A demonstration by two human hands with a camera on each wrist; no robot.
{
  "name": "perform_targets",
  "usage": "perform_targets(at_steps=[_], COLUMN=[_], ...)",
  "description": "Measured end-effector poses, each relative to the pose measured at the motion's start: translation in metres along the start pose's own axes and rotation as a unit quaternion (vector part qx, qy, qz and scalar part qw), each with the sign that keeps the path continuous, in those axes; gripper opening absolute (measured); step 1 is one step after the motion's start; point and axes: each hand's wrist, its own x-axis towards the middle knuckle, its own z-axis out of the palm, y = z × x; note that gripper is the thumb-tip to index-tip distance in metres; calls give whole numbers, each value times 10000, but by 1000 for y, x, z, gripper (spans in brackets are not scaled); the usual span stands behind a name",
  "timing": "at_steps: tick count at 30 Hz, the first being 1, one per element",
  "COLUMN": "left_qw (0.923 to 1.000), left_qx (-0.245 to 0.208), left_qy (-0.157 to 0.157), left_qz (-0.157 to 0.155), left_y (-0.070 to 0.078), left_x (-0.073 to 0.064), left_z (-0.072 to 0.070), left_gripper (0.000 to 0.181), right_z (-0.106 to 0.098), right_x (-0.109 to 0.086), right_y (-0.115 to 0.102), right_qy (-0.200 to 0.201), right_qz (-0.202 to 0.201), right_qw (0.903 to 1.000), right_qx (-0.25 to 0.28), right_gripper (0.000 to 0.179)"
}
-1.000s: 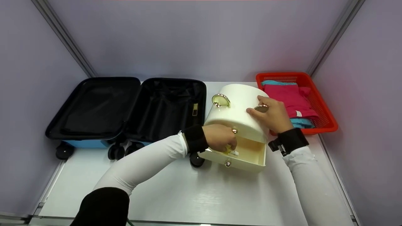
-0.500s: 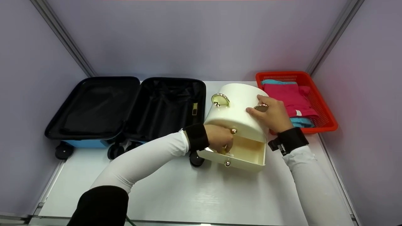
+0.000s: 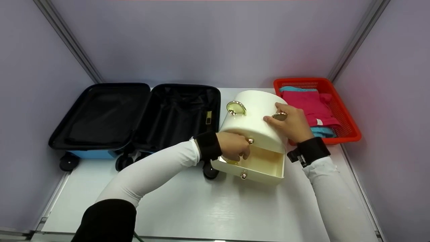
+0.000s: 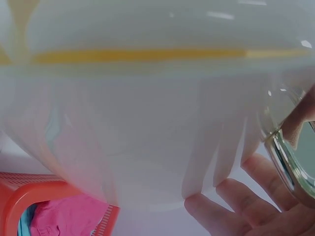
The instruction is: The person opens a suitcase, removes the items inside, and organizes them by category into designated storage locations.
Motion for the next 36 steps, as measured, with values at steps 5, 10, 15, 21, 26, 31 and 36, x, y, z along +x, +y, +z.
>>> perform_targets(at_steps=[5, 10, 15, 21, 26, 31, 36], left_qw=[9995, 9946, 9862, 9788, 9724, 9745, 9659], left_qx=[-60, 305, 618, 944, 1245, 1166, 1580], left_qy=[294, 990, 1519, 1809, 1966, 1880, 1932], left_qz=[-13, -60, -220, -158, -169, -372, -682], left_y=[6, 22, 47, 74, 87, 87, 85], left_x=[-11, -28, -44, -57, -56, -44, -32], left_z=[-11, -11, -7, 9, 32, 58, 75], left_gripper=[19, 18, 19, 18, 19, 8, 7], right_z=[1, 0, -1, -2, -2, -2, -1], right_x=[0, -2, -3, -3, -2, -2, -3], right_y=[1, -2, -3, -3, -2, -1, 0], right_qy=[35, 73, 62, 3, 48, 32, 48], right_qz=[-107, -132, -66, -22, -40, -39, -50], right_qw=[9999, 9999, 10000, 10000, 10000, 10000, 10000], right_qx=[39, 25, 25, 17, 24, 30, 36], right_gripper=[59, 58, 58, 62, 58, 61, 60])
